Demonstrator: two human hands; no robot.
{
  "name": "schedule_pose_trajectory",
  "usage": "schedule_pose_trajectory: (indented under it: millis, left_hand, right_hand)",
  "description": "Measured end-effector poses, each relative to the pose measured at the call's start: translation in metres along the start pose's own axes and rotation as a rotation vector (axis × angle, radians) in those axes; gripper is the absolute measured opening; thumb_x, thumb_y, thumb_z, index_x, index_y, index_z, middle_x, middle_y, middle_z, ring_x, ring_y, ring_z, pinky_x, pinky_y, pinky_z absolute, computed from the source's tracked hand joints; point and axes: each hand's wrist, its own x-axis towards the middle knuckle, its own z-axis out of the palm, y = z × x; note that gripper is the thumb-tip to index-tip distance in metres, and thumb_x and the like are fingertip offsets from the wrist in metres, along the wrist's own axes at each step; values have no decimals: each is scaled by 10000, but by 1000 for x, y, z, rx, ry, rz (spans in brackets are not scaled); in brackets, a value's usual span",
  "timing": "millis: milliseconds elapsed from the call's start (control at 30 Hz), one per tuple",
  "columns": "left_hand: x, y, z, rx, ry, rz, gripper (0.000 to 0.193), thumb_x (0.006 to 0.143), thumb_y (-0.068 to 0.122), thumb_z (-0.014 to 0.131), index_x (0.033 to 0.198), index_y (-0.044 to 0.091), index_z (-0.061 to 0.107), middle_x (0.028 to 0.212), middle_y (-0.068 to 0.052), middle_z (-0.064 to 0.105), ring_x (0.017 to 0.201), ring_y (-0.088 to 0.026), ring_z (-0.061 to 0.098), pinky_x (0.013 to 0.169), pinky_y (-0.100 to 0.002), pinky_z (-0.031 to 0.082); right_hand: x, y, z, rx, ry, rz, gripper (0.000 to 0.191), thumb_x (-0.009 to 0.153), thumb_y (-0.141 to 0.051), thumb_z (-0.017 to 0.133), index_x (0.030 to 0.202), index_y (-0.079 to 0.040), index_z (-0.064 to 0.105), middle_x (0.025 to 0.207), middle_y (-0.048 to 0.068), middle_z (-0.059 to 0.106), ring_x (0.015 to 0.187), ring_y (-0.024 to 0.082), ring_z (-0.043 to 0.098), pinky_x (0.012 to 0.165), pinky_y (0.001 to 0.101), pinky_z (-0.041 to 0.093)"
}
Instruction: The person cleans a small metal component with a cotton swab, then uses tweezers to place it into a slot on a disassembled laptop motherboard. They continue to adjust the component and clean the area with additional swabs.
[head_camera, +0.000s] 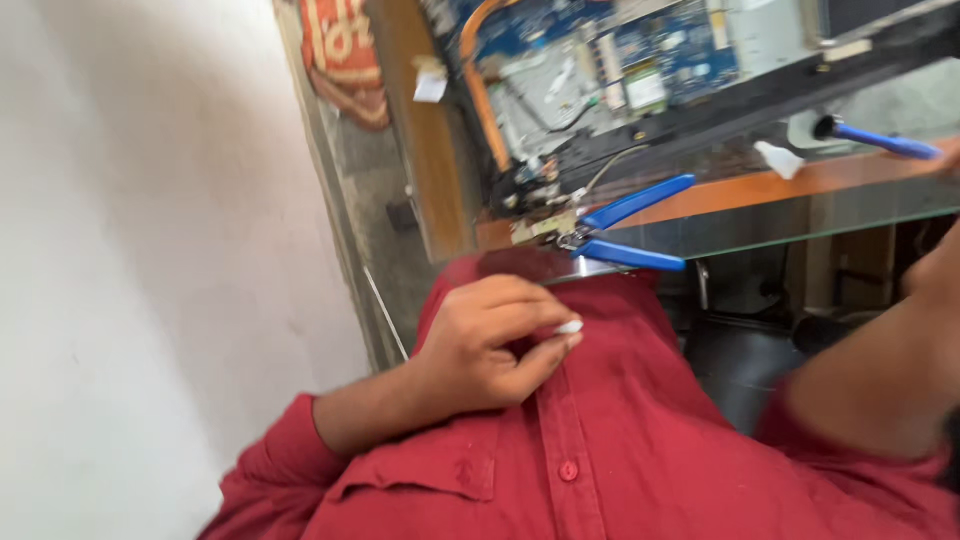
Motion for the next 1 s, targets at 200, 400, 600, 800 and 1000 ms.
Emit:
schedule_pose_trajectory:
  millis: [200,400,600,800,1000]
  left_hand:
    - [-2,-2,3,17,41,56,167,914,87,821,1038,59,713,973,-80,710,866,-251,697,737,-336,560]
    - [-8,-2,1,1,61,93,208,915,95,823,1063,43,687,991,-98,688,869,-269,685,725,-338,551]
    - [-14,-4,0,55,59,101,230,896,57,810,1082,29,679,1012,-110,683,885,-282,681,741,-349,555]
    - [-10,-8,-4,201,30,144,246,824,11,748,1056,20,668,1004,-128,671,917,-311,682,813,-391,569]
    - [23,7,-16,348,-54,166,278,770,25,697,1045,-9,673,925,-124,628,875,-321,641,814,-410,538]
  right_hand:
    - [-59,-53,23,750,-439,384,65,1077,10,696,1079,75,696,1033,200,702,824,207,714,760,290,611]
    - [-81,-56,36,1136,-523,809,62,1049,57,664,1058,99,708,1065,229,704,877,224,706,796,316,604]
    - [-83,-68,37,771,-693,477,50,1015,37,667,1052,62,687,1026,157,694,883,179,694,784,275,610]
    - [-47,-81,42,285,-824,42,153,841,-4,786,983,-13,731,977,81,742,857,150,724,766,247,562]
    - [1,-98,42,114,-849,8,261,709,-50,825,964,-50,767,906,37,755,737,110,715,654,232,558]
